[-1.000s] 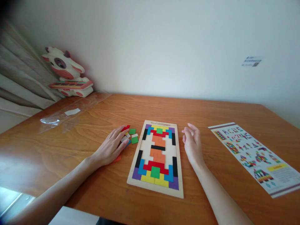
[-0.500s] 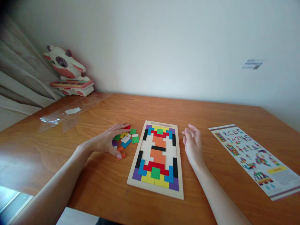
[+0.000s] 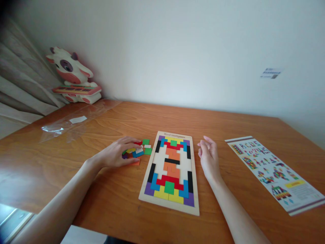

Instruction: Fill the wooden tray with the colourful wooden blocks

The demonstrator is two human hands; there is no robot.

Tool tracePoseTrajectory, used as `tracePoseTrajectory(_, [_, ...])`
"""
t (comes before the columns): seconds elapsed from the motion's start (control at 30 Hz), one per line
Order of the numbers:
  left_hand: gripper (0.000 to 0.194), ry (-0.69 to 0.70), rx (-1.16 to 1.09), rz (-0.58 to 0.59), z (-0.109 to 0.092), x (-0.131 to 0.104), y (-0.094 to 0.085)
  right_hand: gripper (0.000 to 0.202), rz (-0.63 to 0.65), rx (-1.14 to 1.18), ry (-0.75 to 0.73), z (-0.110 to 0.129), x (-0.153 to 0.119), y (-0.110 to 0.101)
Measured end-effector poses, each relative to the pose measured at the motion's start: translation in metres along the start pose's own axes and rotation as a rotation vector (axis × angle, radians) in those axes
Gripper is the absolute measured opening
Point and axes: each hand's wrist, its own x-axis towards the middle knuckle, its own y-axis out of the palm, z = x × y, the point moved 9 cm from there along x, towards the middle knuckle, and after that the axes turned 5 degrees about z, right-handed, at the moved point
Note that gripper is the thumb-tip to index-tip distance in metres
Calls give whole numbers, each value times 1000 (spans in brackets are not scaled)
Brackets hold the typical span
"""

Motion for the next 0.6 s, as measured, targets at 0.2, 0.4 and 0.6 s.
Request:
tracePoseTrajectory(0.2, [45,-52,86,-34,0,4,-3,49,0,1,9,0,-1,0])
tracePoseTrajectory(0.4, [53,-111,86,-30,9,2,-4,48,-6,-23,10,0,0,0])
tracePoseTrajectory(0.6, [60,11,47,0,-13,9,9,45,1,-31,-15,2,0,1])
